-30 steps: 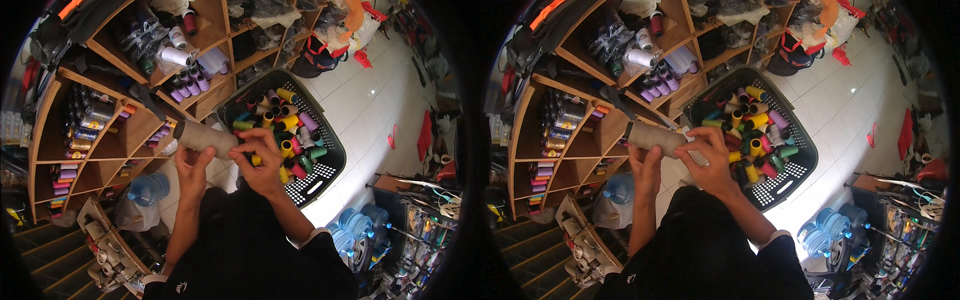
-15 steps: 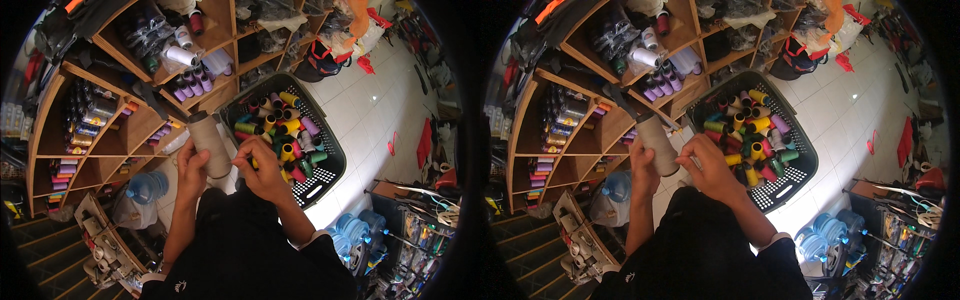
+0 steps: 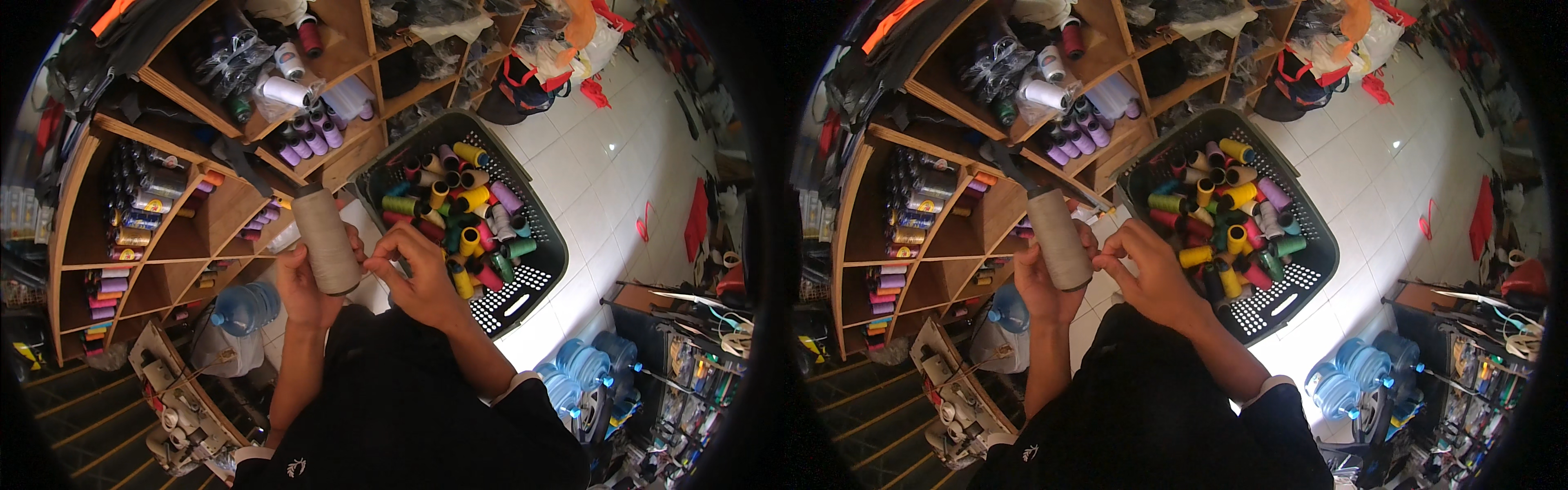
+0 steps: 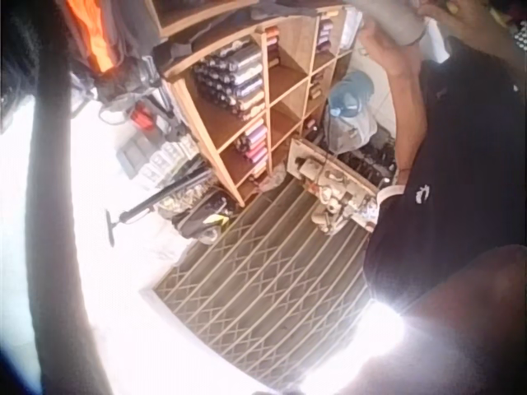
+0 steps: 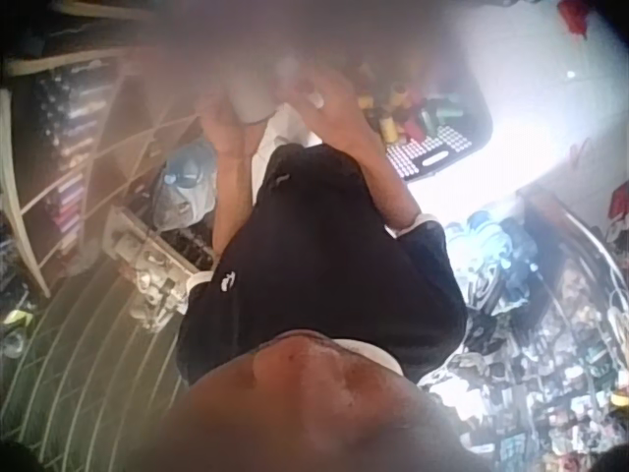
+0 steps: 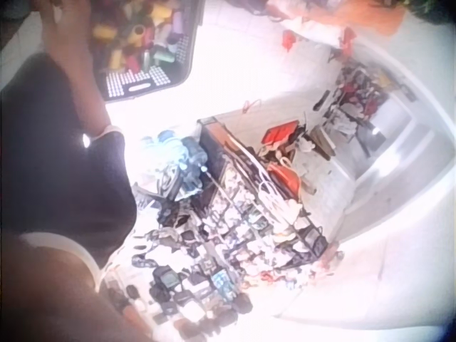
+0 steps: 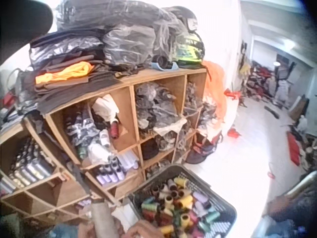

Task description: The person picks up thread spools from a black basket, briefly inspects them, and places them onto a wooden shelf. The person repeats this process with multiple spools of different colors, arranging them in a row on the shelf.

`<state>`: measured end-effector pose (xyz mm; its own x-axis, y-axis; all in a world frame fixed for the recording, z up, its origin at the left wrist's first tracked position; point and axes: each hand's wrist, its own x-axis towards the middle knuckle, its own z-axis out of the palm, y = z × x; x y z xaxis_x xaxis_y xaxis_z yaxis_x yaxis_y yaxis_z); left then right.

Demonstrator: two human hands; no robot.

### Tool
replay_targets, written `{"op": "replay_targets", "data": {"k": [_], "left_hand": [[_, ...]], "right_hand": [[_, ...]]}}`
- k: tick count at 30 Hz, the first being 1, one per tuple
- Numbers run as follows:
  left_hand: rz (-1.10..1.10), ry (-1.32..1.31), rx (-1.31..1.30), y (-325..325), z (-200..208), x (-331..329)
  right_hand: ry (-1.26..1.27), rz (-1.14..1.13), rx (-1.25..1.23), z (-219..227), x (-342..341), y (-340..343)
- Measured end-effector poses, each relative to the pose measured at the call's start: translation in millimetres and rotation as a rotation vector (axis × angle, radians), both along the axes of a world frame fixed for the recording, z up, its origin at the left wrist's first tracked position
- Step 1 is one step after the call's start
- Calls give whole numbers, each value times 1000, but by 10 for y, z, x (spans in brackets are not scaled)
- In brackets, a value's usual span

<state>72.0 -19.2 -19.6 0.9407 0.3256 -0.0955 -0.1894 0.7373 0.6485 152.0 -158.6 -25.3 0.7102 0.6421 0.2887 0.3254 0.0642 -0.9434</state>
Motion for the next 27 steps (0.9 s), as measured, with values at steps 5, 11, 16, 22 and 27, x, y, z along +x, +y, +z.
{"op": "replay_targets", "data": {"k": [5, 11, 16, 22, 27], "left_hand": [[6, 46, 15, 7, -76, -21], [26, 103, 116, 7, -113, -46], [68, 151, 189, -31, -104, -52], [34, 167, 308, -27, -44, -92], [-69, 78, 247, -7, -57, -168]], "right_hand": [[-30, -170, -130, -154, 114, -191], [-4, -259, -126, 53, 118, -307], [-131, -26, -47, 214, 33, -205], [-158, 49, 40, 120, 36, -152], [-43, 85, 3, 179, -22, -112]]}}
